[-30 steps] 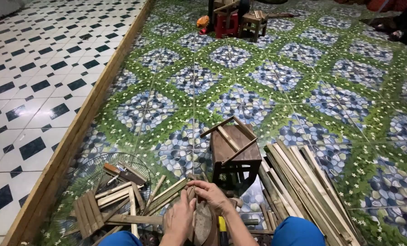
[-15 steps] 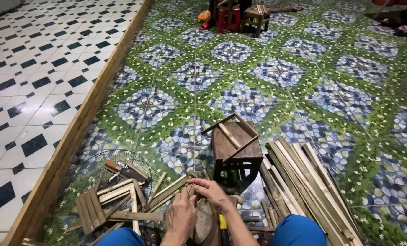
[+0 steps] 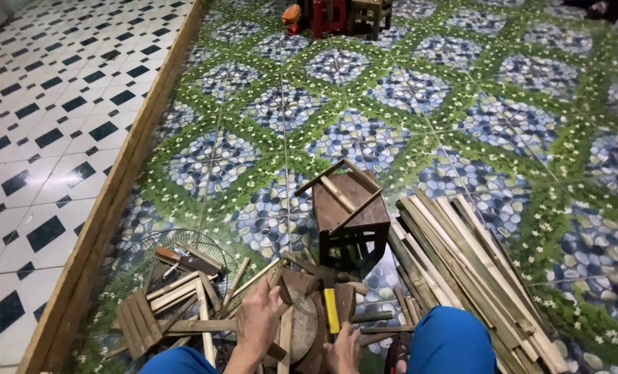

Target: The person assembles a small wooden stool by fitting wooden slats into a frame and securing them with a hammer. They repeatedly adjust and tap pieces into place while seated on the floor.

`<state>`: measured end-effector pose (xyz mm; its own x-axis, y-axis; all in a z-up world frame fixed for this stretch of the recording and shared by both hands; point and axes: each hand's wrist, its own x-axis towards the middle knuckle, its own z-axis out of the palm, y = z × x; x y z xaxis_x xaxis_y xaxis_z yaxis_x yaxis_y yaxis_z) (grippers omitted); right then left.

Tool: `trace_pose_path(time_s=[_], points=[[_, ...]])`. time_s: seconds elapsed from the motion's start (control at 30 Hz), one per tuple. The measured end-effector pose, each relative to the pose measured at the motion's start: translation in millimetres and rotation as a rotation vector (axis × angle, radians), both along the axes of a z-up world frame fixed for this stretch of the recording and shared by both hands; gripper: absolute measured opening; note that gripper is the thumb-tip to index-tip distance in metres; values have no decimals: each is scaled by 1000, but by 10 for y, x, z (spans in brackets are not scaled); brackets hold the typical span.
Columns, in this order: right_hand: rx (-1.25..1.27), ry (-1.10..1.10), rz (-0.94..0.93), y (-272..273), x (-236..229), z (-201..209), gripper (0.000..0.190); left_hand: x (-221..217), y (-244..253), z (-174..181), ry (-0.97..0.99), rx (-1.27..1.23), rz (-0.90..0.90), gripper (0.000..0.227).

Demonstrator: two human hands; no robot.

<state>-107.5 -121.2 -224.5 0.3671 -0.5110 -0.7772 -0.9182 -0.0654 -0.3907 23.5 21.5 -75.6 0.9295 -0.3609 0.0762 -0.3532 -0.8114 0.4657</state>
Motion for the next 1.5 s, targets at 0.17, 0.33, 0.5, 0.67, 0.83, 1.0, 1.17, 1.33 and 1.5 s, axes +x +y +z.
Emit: trace_pose_path(time_s=[0.17,0.33,0.5,0.67,0.83,1.0,1.17,1.33,1.5], points=[[86,-75,-217,18,7,-2,32,75,105,-60,-75,-76,-53,17],[-94,1,-7,-94,-12,302,14,128,151,-82,-74,-47,8,42],[-19,-321,-160,-328,0,296,37,77,115,36,-16,0,-8,49],[-68,-580,0,-373,-193,1644,23,92,12,-128,-10,29,-8,25],[-61,-559,322,-446,-376,2038,24,-29,-135,85,-3,8,9,10],[-225,-492,288,-502,-550,2231,46,-124,-262,96,46,-123,-6,14],[-234,-445,446,-554,-326,2494,42,-121,-435,-135,127,-109,-8,28],[-311,-288,480,-643,-163,2453,43,5,-397,13,109,-184,0,27],[-442,-628,442,-554,-292,2672,35,11,-365,-641,-232,-210,-133,42]])
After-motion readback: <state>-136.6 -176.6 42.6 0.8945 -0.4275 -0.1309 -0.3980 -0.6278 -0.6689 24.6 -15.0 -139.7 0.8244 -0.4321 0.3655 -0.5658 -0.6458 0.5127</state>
